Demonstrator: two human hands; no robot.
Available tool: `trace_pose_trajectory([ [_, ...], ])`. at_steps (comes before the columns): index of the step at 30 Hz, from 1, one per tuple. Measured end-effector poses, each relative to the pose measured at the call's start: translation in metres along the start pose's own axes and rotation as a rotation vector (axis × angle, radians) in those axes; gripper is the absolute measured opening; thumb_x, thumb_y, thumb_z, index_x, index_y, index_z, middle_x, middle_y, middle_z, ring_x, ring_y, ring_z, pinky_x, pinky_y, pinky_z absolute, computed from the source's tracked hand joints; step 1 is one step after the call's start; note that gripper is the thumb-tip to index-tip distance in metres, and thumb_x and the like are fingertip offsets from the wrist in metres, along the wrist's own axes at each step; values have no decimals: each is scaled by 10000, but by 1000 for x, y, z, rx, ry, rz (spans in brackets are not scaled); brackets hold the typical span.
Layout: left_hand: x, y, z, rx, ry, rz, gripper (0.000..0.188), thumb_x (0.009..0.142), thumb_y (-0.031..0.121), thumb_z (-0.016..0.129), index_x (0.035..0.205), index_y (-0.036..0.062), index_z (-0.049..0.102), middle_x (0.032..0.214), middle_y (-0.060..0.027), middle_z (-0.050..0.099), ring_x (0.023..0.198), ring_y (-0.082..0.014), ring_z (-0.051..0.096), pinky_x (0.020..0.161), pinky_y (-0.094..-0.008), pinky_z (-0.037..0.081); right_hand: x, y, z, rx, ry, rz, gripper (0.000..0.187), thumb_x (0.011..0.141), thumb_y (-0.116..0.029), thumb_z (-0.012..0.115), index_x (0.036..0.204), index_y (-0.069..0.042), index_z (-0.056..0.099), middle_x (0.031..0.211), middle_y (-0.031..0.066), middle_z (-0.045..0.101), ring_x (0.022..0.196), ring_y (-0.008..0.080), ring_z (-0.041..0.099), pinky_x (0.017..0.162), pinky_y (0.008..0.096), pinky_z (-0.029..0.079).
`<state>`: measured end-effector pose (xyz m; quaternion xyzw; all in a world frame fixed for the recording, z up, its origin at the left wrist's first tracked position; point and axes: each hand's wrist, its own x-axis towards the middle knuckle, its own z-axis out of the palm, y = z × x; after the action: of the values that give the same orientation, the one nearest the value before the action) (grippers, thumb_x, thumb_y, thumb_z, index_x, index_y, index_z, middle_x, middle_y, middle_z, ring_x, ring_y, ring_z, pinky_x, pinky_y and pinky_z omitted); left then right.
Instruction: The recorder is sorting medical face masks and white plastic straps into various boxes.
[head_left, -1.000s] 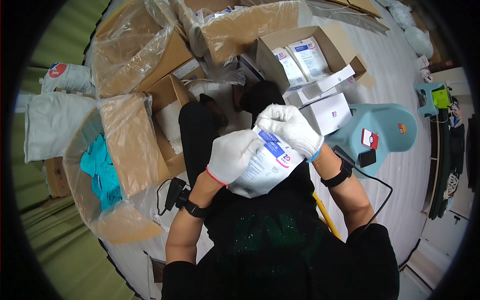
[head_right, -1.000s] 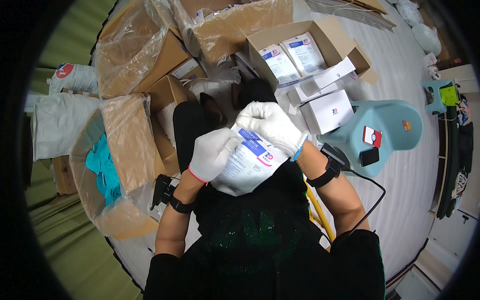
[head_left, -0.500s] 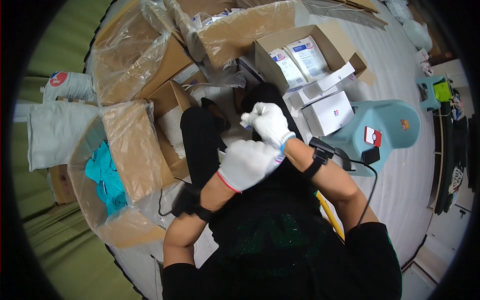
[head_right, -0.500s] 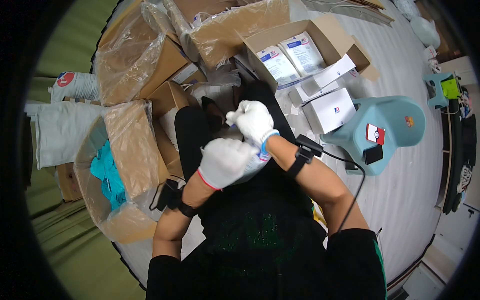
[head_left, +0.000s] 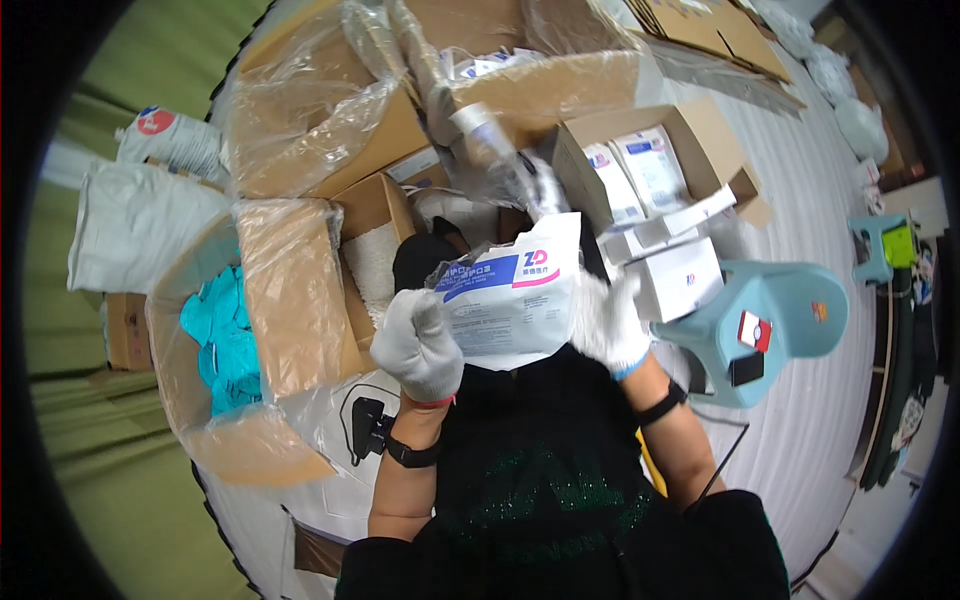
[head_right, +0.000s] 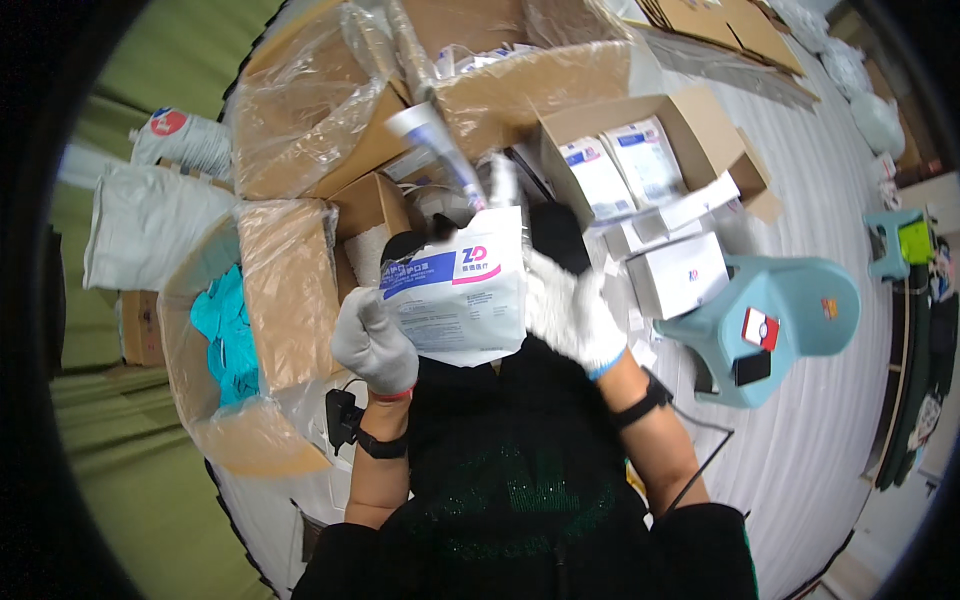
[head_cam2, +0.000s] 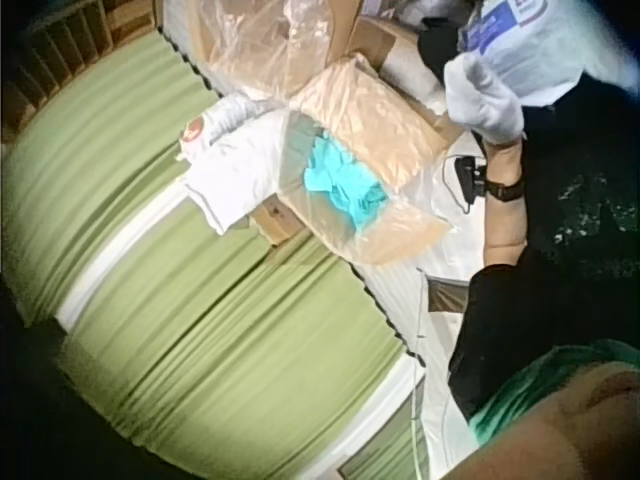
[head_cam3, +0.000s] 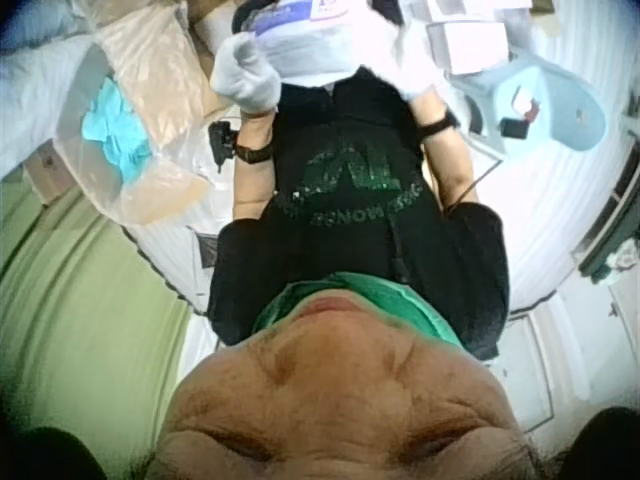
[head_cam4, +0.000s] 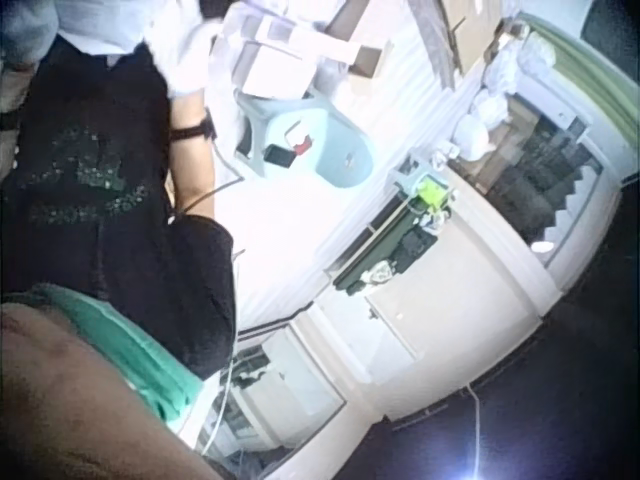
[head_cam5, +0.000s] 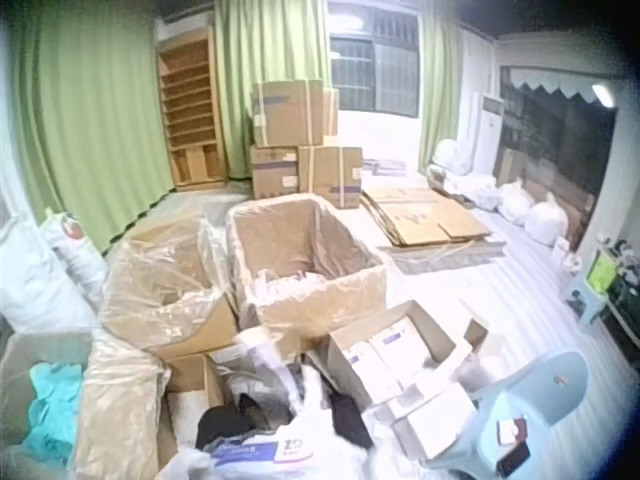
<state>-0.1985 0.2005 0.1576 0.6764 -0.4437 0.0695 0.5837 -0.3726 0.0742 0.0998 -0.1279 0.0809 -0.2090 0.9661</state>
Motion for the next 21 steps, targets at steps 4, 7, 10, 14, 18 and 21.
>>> trace_pose_trajectory([
  [4,-2,-3,1,119,28,-41,283,1012,181,511,834,-28,582,683,-57,529,601,-124,479,549,-265,392,-11,15,12,-643,-2,-5,811,831,-416,741,1405,33,386,1360,169,518,1181,227,564,972,353,476],
  [7,-1,-1,7,67,81,50,334,1016,230,499,826,-30,588,722,-95,569,654,-167,542,598,-282,427,-4,14,6,-921,144,188,384,907,-151,639,1230,46,570,1103,131,668,928,187,656,830,310,521],
  [10,8,8,-6,-230,-106,79,419,1010,320,479,865,-36,646,723,-143,618,658,-263,602,589,-327,459,-5,10,2,-896,190,-135,208,898,-83,643,1071,29,669,923,98,709,807,145,658,727,287,528],
  [14,37,33,-28,-404,-149,-429,207,979,134,563,863,-23,633,812,-46,608,731,-101,572,634,-256,445,-11,-2,1,-1208,327,-200,182,859,-77,722,1025,-9,695,943,41,707,854,123,638,783,284,514],
  [18,59,35,-40,-103,-414,-36,197,757,-32,682,947,-4,640,817,-115,611,738,-255,613,690,-304,488,-13,-3,15,-1339,307,-230,161,872,-73,704,1014,2,713,924,65,720,863,111,640,779,282,510],
  [21,67,34,-45,-37,-678,2,269,730,-29,677,993,18,651,882,-152,642,778,-333,632,707,-343,510,-14,-3,7,-1390,281,-342,157,877,-82,696,1014,-6,711,937,75,718,861,135,648,782,294,510],
])
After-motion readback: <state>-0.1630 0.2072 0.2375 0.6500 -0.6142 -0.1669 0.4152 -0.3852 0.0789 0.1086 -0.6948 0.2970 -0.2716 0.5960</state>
